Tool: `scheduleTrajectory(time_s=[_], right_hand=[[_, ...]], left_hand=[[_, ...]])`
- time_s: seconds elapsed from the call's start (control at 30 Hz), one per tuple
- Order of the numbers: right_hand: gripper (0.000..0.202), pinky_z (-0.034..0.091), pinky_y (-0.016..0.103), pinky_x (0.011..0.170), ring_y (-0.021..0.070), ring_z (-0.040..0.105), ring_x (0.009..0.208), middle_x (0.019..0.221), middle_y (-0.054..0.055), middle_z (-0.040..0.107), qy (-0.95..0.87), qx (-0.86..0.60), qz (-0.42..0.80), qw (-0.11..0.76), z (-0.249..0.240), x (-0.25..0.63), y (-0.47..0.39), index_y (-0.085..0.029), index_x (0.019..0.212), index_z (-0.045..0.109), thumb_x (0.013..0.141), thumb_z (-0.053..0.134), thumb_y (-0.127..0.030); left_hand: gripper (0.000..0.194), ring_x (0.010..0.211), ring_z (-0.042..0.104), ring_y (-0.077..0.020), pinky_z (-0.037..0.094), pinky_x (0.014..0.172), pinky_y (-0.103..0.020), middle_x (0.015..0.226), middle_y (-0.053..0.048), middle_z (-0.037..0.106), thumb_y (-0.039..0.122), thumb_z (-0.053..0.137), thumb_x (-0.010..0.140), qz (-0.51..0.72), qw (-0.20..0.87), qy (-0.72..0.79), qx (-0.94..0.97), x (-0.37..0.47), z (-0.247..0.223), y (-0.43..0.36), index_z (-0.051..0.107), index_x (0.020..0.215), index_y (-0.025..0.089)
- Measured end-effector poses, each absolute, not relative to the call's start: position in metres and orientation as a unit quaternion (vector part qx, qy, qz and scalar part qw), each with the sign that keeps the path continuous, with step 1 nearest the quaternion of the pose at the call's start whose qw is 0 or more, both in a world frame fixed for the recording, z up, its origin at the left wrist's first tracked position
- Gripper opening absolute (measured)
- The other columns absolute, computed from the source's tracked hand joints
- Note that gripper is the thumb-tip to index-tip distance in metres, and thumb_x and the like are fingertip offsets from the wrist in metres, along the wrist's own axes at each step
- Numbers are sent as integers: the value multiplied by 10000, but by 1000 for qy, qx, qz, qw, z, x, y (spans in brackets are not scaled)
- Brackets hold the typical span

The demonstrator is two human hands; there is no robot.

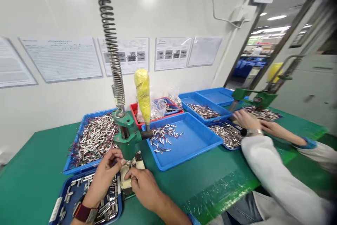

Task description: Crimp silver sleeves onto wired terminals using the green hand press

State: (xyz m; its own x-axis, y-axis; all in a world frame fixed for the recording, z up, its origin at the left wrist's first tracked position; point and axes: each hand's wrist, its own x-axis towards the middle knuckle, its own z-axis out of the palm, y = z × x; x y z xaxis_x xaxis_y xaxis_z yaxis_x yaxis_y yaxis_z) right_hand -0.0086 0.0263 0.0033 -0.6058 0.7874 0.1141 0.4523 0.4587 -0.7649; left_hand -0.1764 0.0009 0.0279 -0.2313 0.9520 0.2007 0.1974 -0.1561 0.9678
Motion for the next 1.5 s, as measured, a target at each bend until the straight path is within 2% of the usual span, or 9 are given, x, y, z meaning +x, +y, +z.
scheduleTrajectory(time_s=[0.3, 0.6, 0.8, 0.9, 1.0, 1.07, 1.17, 1.33, 1.5], right_hand=[[390, 384, 201, 636, 124, 602, 651, 791, -12, 718, -813, -348, 385, 263, -1, -9, 25, -225, 967, 726, 779, 440, -37], [337, 417, 200, 699, 141, 655, 779, 892, 19, 733, -830, -331, 362, 267, 0, -11, 26, -193, 954, 690, 811, 429, -33], [274, 408, 198, 510, 110, 526, 498, 585, -34, 590, -804, -285, 467, 232, 10, 12, 25, -200, 955, 693, 872, 436, -148], [235, 421, 206, 454, 103, 488, 456, 576, -36, 553, -707, -332, 457, 425, 71, 33, 54, -186, 986, 652, 922, 463, -310], [303, 537, 270, 715, 146, 639, 834, 953, 53, 662, -602, -277, 316, 678, 169, 31, 102, -211, 1151, 588, 930, 523, -408], [355, 539, 271, 748, 147, 647, 922, 1047, 60, 658, -653, -188, 376, 630, 225, 17, 126, -225, 1173, 578, 941, 489, -478], [424, 512, 243, 584, 113, 622, 664, 790, 29, 635, -694, -101, 466, 539, 262, 4, 121, -182, 938, 613, 936, 425, -563], [406, 425, 216, 436, 86, 503, 445, 557, -19, 505, -643, -45, 438, 627, 238, 24, 52, -213, 679, 522, 938, 415, -506], [530, 532, 264, 674, 134, 652, 772, 905, 45, 664, -710, -126, 416, 555, 191, 39, 96, -202, 1122, 582, 979, 261, -598]], left_hand=[[248, 930, 617, -172, 470, 855, -268, 982, -12, 669, 285, 690, 842, 594, 459, 431, 500, -153, 26, 5, 600, 1066, 226], [301, 978, 629, -205, 469, 887, -298, 1084, -63, 692, 352, 684, 837, 622, 415, 470, 468, -144, 21, 2, 584, 1084, 213], [217, 922, 619, -204, 468, 874, -308, 921, -43, 678, 339, 689, 810, 579, 399, 475, 529, -158, 23, 6, 596, 943, 194], [197, 912, 609, -196, 450, 866, -299, 900, -35, 666, 327, 680, 828, 579, 386, 472, 541, -162, 20, 4, 605, 947, 189], [333, 940, 610, -198, 444, 872, -304, 977, -49, 681, 326, 694, 831, 584, 423, 451, 526, -161, 17, 0, 600, 1122, 195], [499, 969, 615, -210, 446, 886, -319, 1062, -71, 685, 316, 725, 805, 575, 448, 444, 521, -160, 17, -3, 560, 1263, 203], [493, 958, 617, -227, 449, 873, -334, 1087, -92, 692, 320, 731, 793, 556, 431, 471, 532, -161, 18, -5, 603, 1250, 183], [380, 851, 601, -217, 455, 806, -315, 919, -49, 691, 377, 701, 810, 525, 392, 518, 550, -163, 20, -4, 676, 1134, 180], [416, 968, 607, -242, 452, 922, -357, 1017, -58, 689, 422, 671, 835, 544, 418, 513, 516, -160, 19, -4, 654, 1188, 202]])
